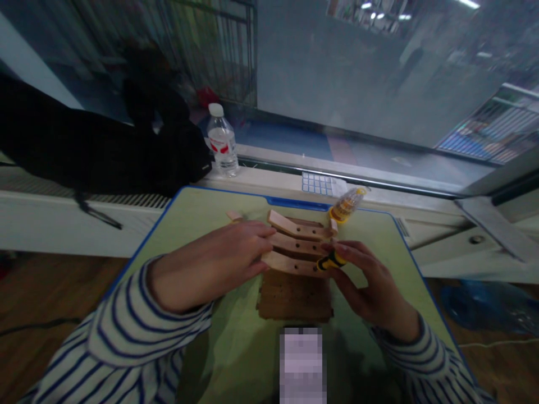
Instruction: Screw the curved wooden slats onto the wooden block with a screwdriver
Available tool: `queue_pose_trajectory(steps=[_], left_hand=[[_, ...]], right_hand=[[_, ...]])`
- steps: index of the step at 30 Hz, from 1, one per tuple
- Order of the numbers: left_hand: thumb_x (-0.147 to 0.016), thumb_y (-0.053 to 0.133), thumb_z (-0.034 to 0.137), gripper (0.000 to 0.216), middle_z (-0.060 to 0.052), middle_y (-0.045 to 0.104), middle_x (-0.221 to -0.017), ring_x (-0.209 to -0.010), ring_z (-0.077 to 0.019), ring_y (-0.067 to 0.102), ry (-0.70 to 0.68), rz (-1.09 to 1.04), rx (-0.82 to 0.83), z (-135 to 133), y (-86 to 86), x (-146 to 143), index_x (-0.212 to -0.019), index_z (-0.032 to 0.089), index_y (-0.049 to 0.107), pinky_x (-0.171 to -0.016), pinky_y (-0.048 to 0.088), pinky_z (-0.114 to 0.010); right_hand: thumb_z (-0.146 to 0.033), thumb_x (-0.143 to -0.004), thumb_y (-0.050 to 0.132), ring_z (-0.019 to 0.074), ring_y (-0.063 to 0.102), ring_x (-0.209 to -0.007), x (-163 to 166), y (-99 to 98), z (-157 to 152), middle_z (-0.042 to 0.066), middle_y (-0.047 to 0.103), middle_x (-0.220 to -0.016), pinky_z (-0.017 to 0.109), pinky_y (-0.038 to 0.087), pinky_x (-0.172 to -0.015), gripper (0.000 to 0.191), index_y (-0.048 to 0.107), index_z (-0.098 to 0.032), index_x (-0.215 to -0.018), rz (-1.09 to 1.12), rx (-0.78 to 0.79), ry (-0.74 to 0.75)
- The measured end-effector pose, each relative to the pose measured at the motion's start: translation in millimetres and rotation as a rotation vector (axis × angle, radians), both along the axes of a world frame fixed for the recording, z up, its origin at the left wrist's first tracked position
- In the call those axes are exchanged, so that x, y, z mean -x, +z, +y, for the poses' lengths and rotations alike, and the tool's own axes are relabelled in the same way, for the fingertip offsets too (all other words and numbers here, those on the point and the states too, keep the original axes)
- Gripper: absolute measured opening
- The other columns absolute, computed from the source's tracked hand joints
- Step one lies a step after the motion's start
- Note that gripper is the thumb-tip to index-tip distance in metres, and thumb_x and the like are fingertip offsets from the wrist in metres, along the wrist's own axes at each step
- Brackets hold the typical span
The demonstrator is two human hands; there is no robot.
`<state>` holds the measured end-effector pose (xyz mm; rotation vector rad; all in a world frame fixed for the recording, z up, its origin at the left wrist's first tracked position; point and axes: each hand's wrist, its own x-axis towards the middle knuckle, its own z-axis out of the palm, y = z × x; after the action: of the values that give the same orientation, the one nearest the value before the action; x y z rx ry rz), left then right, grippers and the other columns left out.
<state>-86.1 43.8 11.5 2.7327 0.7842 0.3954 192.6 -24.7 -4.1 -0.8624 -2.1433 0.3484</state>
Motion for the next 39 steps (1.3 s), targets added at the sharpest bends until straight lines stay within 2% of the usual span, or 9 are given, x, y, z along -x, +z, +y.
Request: queue_pose_trajectory(steps=[4,10,15,21,28,32,39], left_hand=[[-0.087,0.058,0.024,0.021,-0.004,0.063,-0.116,-0.110,-0.0208,0.056,-0.012,0.007,0.000,-1.9,4.6,-1.2,-0.108,0.023,0.062,-0.098,0.044,-0.039],[-0.086,0.058,0.022,0.014,-0.006,0.062,-0.118,-0.111,-0.0216,0.056,-0.012,-0.013,-0.046,-3.8,6.4,-2.0,-0.099,0.022,0.065,-0.097,0.045,-0.039],[-0.088,0.056,0.021,0.022,-0.005,0.062,-0.116,-0.111,-0.0194,0.055,-0.022,-0.024,-0.001,-5.8,12.5,-4.0,-0.109,0.021,0.062,-0.100,0.042,-0.036],[-0.089,0.055,0.021,0.022,-0.004,0.062,-0.115,-0.109,-0.0182,0.055,-0.032,-0.037,-0.009,-6.1,13.8,-4.3,-0.109,0.021,0.061,-0.100,0.042,-0.034],[-0.087,0.058,0.023,0.024,-0.004,0.062,-0.115,-0.108,-0.0202,0.056,0.011,0.006,0.014,-5.8,10.4,-3.2,-0.111,0.022,0.061,-0.096,0.045,-0.037],[-0.087,0.056,0.019,0.028,-0.005,0.061,-0.117,-0.110,-0.0186,0.055,-0.015,-0.020,-0.015,-6.8,12.5,-3.9,-0.115,0.022,0.058,-0.099,0.044,-0.036],[-0.088,0.056,0.019,0.019,-0.006,0.062,-0.115,-0.110,-0.0220,0.056,0.025,0.039,0.036,-9.5,19.6,-7.3,-0.106,0.019,0.062,-0.098,0.045,-0.040]], right_hand=[[0.001,-0.080,0.058,0.0222,0.059,-0.104,2.3,1.2,-0.9,0.007,0.065,-0.113,0.046,0.049,-0.085,0.065,0.039,-0.029,-0.135,-0.013,0.021,0.022],[0.001,-0.080,0.060,0.0210,0.060,-0.099,4.7,3.6,1.8,0.006,0.065,-0.107,0.043,0.049,-0.082,0.064,0.041,-0.028,-0.133,-0.005,-0.004,0.022],[0.003,-0.079,0.060,0.0212,0.060,-0.096,5.1,4.7,3.6,0.006,0.066,-0.106,0.044,0.048,-0.080,0.069,0.038,-0.029,-0.136,-0.020,-0.044,0.031],[0.001,-0.079,0.061,0.0214,0.061,-0.091,5.2,3.7,4.6,0.006,0.067,-0.103,0.044,0.048,-0.078,0.067,0.039,-0.027,-0.135,-0.021,-0.066,0.027],[-0.004,-0.080,0.061,0.0211,0.062,-0.085,5.6,3.1,5.2,0.006,0.069,-0.100,0.041,0.047,-0.074,0.063,0.039,-0.029,-0.134,-0.058,-0.123,0.002],[-0.004,-0.080,0.062,0.0208,0.062,-0.084,7.0,1.5,6.2,0.006,0.070,-0.099,0.041,0.047,-0.073,0.063,0.039,-0.029,-0.134,-0.052,-0.147,-0.006],[-0.004,-0.079,0.063,0.0210,0.061,-0.083,6.9,-2.8,8.1,0.006,0.068,-0.101,0.042,0.047,-0.071,0.067,0.038,-0.029,-0.136,-0.046,-0.154,0.001]])
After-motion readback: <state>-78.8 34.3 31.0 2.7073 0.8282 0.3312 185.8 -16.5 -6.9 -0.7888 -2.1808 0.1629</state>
